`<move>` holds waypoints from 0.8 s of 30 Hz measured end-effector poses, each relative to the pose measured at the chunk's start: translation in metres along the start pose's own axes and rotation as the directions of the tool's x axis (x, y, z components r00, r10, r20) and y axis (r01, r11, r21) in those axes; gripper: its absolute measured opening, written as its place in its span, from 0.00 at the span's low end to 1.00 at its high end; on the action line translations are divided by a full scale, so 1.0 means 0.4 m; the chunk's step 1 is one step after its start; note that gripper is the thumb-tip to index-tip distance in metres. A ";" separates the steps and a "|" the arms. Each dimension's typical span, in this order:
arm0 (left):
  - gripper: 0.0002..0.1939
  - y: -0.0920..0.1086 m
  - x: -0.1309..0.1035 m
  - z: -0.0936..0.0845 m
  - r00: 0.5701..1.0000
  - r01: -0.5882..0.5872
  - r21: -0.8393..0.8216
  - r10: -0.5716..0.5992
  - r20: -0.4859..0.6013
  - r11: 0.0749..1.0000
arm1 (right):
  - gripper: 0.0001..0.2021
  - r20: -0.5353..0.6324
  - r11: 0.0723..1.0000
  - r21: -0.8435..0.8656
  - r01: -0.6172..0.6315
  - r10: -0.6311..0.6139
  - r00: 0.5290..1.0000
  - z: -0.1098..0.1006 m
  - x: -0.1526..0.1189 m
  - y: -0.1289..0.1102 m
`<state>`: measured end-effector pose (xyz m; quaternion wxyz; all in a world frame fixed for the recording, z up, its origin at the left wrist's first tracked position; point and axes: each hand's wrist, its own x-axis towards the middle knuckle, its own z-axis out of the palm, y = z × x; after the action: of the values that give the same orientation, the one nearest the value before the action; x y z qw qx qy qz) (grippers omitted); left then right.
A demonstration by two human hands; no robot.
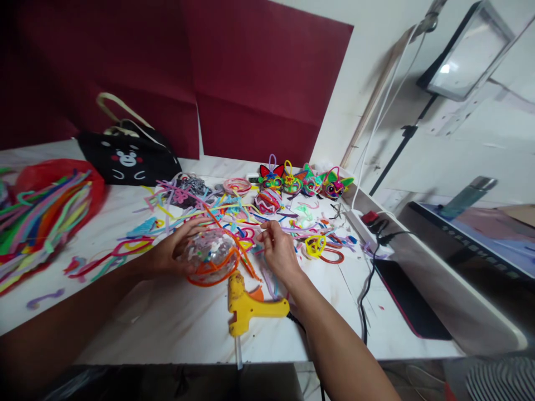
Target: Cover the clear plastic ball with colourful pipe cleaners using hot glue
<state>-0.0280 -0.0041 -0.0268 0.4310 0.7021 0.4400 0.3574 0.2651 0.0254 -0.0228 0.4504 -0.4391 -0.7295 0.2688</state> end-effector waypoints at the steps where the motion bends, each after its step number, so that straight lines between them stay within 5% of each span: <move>1: 0.63 0.001 0.001 -0.002 1.000 -0.015 0.014 0.016 -0.020 1.000 | 0.07 -0.003 1.000 0.002 0.000 0.000 1.000 0.001 0.000 0.000; 24: 0.57 0.031 -0.001 -0.011 0.998 -0.052 0.031 0.051 0.049 0.998 | 0.12 -0.012 0.970 -0.236 -0.054 0.052 0.999 -0.003 0.002 0.000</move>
<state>-0.0283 -0.0061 -0.0139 0.4207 0.7284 0.4170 0.3443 0.2660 0.0262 -0.0218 0.3897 -0.5096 -0.7430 0.1909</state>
